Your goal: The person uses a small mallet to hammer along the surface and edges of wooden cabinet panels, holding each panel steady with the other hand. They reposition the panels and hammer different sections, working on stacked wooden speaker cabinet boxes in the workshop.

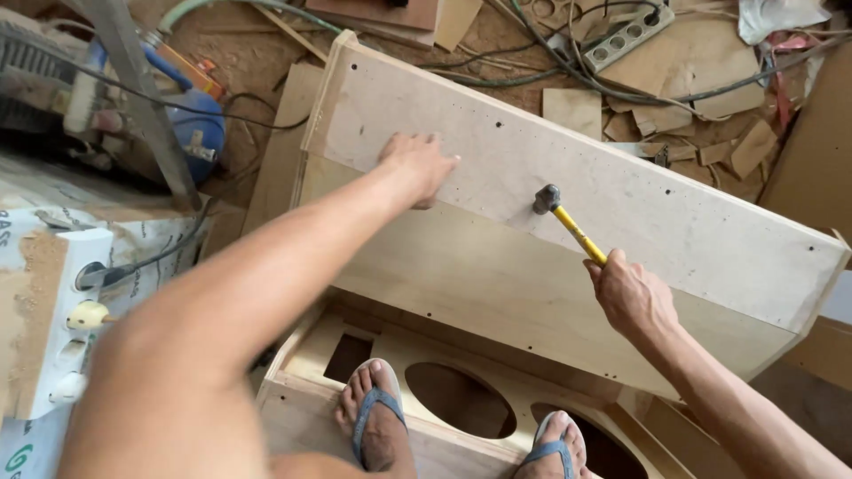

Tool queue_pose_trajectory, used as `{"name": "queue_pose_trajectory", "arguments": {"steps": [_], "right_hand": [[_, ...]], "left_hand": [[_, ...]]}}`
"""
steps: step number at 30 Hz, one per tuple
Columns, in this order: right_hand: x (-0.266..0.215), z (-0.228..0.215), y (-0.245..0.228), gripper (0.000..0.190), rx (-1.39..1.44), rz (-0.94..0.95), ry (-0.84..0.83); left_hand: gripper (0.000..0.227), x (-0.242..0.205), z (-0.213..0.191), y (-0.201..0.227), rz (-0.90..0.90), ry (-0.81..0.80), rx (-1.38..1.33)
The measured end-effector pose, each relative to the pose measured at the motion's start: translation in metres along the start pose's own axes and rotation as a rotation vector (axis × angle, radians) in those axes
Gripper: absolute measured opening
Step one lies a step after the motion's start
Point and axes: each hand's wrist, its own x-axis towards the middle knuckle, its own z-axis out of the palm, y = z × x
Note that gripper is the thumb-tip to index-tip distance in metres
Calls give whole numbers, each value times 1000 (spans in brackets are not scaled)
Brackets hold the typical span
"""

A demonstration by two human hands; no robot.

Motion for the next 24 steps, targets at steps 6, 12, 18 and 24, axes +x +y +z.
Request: {"name": "queue_pose_trajectory", "arguments": {"steps": [6,12,18,24], "right_hand": [[-14,-18,-13,42,-73,42,-43],[-22,1,-14,46,-109,114,-79],[-26,17,-25,50,23,158,26],[-23,53,-42,50,280,168,178]], "left_hand": [[73,-121,100,-18,-170,-28,-671],[78,-163,202,86,-840,153,-2306],[103,-139,167,124,-969,305,-2513],[115,-145,172,158,-928,458,-2600]]}}
